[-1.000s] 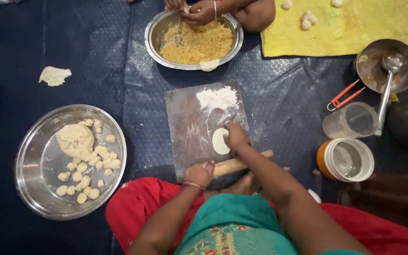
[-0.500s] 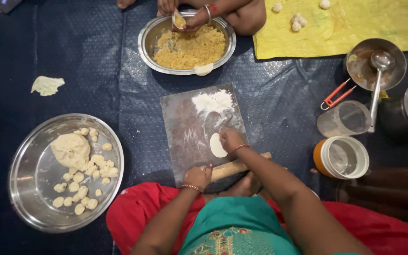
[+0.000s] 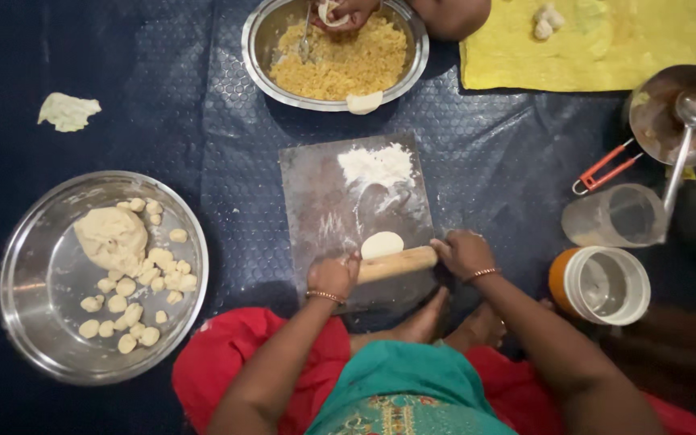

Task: The person rolls small dough pieces into circles on a wooden board using a rolling pin, places a portion of yellow filling from a metal bowl onto each circle, and folds the dough to seal the filling.

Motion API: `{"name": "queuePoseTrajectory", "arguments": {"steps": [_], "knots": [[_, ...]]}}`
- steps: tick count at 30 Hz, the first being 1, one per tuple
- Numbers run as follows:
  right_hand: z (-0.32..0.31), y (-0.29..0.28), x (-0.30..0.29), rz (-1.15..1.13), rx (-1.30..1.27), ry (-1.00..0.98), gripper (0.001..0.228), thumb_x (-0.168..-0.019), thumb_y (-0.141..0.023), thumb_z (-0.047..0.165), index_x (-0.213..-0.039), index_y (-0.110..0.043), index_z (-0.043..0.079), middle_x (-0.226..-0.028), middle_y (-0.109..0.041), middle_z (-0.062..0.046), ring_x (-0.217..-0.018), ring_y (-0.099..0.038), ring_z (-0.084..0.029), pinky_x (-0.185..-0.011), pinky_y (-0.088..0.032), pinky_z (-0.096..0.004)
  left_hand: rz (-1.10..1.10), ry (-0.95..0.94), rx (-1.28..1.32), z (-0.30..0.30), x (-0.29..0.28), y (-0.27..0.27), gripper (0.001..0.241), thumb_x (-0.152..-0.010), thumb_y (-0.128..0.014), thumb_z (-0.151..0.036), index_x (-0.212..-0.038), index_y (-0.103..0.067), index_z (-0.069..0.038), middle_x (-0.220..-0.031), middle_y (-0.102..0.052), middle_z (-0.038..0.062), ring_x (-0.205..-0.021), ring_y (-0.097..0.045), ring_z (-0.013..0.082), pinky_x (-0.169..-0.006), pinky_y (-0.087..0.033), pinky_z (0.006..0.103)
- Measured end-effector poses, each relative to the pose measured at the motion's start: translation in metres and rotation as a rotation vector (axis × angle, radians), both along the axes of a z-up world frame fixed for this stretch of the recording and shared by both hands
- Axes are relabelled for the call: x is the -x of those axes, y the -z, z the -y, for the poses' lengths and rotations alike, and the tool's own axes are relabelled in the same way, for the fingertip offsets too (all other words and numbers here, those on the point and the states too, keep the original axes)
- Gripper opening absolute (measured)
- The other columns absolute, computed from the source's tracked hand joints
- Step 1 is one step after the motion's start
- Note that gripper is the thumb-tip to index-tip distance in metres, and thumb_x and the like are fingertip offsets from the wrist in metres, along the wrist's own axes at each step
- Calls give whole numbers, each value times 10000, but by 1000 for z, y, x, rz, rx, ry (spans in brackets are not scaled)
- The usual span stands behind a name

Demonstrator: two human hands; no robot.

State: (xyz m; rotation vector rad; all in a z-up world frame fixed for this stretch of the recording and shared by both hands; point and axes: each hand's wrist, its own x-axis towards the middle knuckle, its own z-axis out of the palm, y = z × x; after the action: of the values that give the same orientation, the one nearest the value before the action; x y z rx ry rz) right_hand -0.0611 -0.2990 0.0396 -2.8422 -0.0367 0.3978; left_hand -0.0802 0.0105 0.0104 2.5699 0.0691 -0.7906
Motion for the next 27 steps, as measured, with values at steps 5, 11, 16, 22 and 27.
{"name": "queuePoseTrajectory", "arguments": {"steps": [5, 11, 16, 22, 27], "knots": [[1, 13, -19, 341, -2, -51, 311, -909, -650, 393, -1048, -683, 116, -1139, -621, -166, -1101, -577, -391, -937, -454, -525, 548, -60, 58, 9, -40, -1, 297, -919, -544, -309, -1076, -705, -114, -1246, -630, 193, -1087, -621, 379, -922, -490, 506], [-5, 11, -85, 425, 42, 1, 433, -887, -670, 424, -1211, -644, 137, -1308, -542, -198, -1248, -480, -431, -1020, -370, -608, 520, -109, 30, 7, -95, 12, 295, -1029, -505, -308, -1212, -634, -116, -1277, -591, 176, -1194, -581, 382, -1021, -462, 525], [-1, 5, -15, 371, 79, -57, 505, -870, -658, 372, -1321, -607, 150, -1454, -482, -187, -1366, -406, -393, -1094, -285, -673, 589, -68, -32, 13, -12, 26, 436, -968, -451, -384, -1215, -685, -112, -1237, -641, 209, -1074, -623, 384, -884, -455, 564], [-28, 16, -8, 194, -28, -119, 617, -738, -626, 171, -1354, -613, 125, -1476, -517, -189, -1372, -459, -428, -1109, -346, -604, 198, 81, -29, 16, 45, 16, 523, -1034, -343, -459, -1056, -745, -126, -968, -749, 187, -938, -722, 384, -898, -520, 543], [-98, 39, -48, 140, -314, -86, 333, -798, -726, 149, -1111, -676, 45, -1201, -667, -207, -1149, -619, -389, -994, -495, -440, 112, 77, -16, 11, 58, -2, 564, -1015, -339, -499, -1029, -766, -130, -951, -742, 205, -892, -716, 421, -859, -548, 540]]}}
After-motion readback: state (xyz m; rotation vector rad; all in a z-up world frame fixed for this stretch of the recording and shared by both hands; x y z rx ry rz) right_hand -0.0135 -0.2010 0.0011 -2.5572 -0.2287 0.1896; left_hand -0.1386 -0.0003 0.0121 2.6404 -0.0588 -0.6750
